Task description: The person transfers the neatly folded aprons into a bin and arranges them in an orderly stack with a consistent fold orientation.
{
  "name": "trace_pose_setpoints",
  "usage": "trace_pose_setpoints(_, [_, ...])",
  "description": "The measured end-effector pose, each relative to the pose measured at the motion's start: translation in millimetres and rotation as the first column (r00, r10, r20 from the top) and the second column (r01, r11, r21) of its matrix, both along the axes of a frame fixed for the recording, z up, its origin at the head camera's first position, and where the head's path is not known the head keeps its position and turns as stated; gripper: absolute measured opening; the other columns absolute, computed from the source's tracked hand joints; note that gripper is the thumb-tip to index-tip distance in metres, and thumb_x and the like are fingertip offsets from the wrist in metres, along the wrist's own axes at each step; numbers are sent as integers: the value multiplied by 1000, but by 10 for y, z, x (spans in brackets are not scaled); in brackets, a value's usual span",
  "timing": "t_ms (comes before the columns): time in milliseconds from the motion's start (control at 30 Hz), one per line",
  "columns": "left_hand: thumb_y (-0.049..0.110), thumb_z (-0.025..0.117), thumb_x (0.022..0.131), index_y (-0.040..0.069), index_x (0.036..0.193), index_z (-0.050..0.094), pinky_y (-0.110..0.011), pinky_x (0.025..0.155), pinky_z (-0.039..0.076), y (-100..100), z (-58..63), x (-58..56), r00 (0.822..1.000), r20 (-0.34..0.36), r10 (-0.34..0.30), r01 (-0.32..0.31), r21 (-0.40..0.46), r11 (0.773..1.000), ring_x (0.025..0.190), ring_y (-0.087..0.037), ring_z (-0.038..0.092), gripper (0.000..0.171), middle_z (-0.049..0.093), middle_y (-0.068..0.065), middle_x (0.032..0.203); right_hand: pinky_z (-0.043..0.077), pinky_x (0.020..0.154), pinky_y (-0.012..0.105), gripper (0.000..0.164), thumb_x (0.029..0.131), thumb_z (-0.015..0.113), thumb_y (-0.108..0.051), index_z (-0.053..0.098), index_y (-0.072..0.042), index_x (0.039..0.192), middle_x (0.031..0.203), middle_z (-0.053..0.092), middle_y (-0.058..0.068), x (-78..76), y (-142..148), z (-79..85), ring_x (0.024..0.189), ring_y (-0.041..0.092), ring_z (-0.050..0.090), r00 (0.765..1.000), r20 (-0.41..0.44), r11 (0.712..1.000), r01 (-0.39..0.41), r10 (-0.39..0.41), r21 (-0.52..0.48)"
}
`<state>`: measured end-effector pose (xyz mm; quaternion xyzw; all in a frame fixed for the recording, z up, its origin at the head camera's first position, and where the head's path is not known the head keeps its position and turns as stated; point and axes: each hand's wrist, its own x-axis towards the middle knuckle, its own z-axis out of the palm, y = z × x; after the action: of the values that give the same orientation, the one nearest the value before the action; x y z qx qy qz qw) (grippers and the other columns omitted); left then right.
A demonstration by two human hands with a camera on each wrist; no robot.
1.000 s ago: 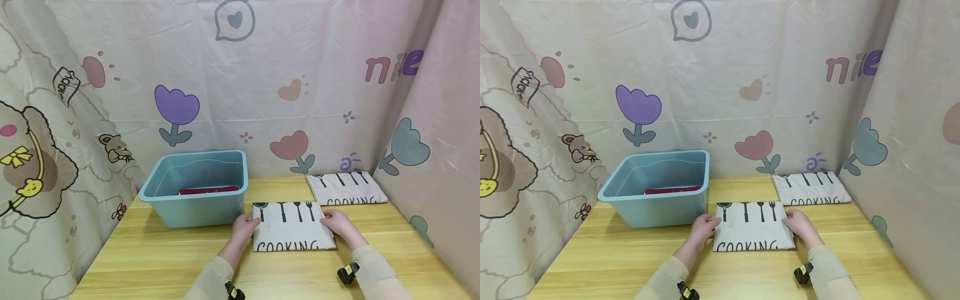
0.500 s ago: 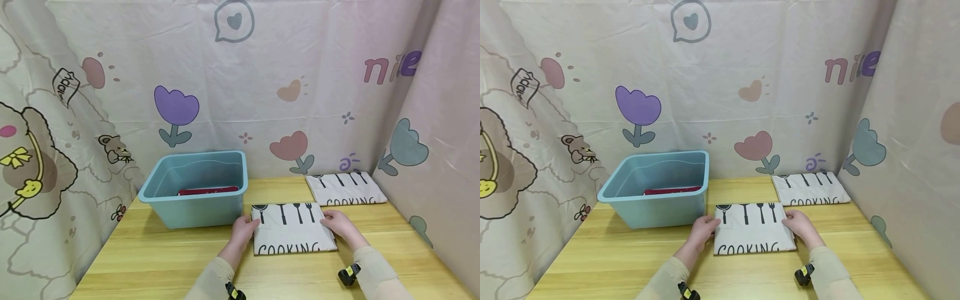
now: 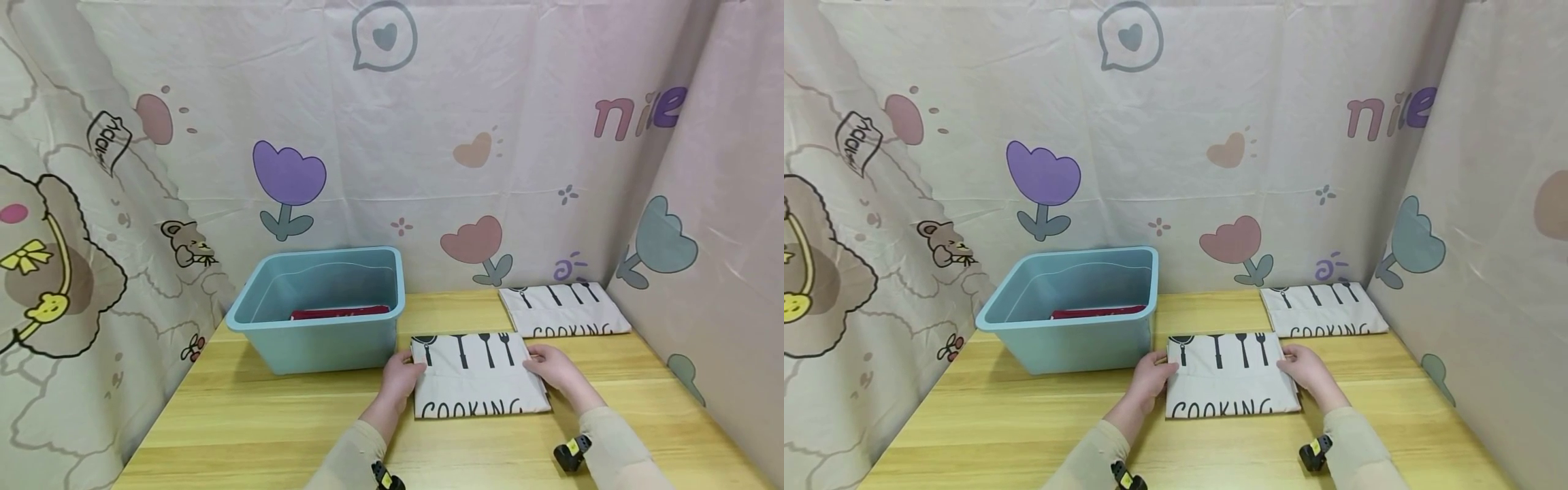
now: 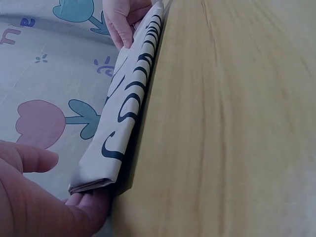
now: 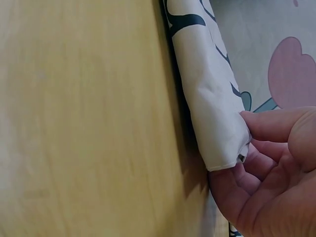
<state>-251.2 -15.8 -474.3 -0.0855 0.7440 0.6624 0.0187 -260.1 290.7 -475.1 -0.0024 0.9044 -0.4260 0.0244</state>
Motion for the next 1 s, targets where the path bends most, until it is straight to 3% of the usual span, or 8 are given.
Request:
trace_pose_setpoints(200, [-6,62,82,-13,138,45,-44,87,53,-31,-45,31,1000,3,1,-2,85,996,101,-33,61,59,60,-26,117,50,92,50,49,95,60,-6,43,22,131,116,59,35,23,-7,-20,109,45,58,1000,4,999,2,-2,-44])
trace_pose_setpoints(400, [-9,57,81,-7,143,41,-41,69,58,-76,-65,73,999,37,-14,5,237,971,84,-25,65,65,64,-22,110,54,87,44,50,96,59,-5,40,22,134,117,59,34,56,-2,-33,106,40,60,1000,20,993,0,3,-122])
trace_pose_setpoints(567, [-11,56,81,-4,147,37,-41,72,58,-93,-50,100,998,54,-24,5,316,949,89,-25,65,69,61,-24,118,55,84,40,52,96,59,-5,38,21,136,118,57,35,80,12,-5,104,36,60,1000,21,983,8,-4,-186])
trace_pose_setpoints(733, [-10,57,82,-1,149,36,-43,76,57,-97,-30,111,998,50,-46,26,350,936,95,-27,64,71,60,-24,124,57,74,35,55,97,58,-5,34,19,139,118,57,32,129,43,60,90,22,63,999,46,954,12,2,-298])
trace_pose_setpoints(1000, [-9,60,83,4,150,38,-43,74,57,-150,83,147,996,23,-83,71,336,939,93,-27,65,72,60,-23,127,57,70,33,67,99,58,-12,20,12,149,111,59,10,192,147,196,81,13,62,987,127,886,-25,94,-463])
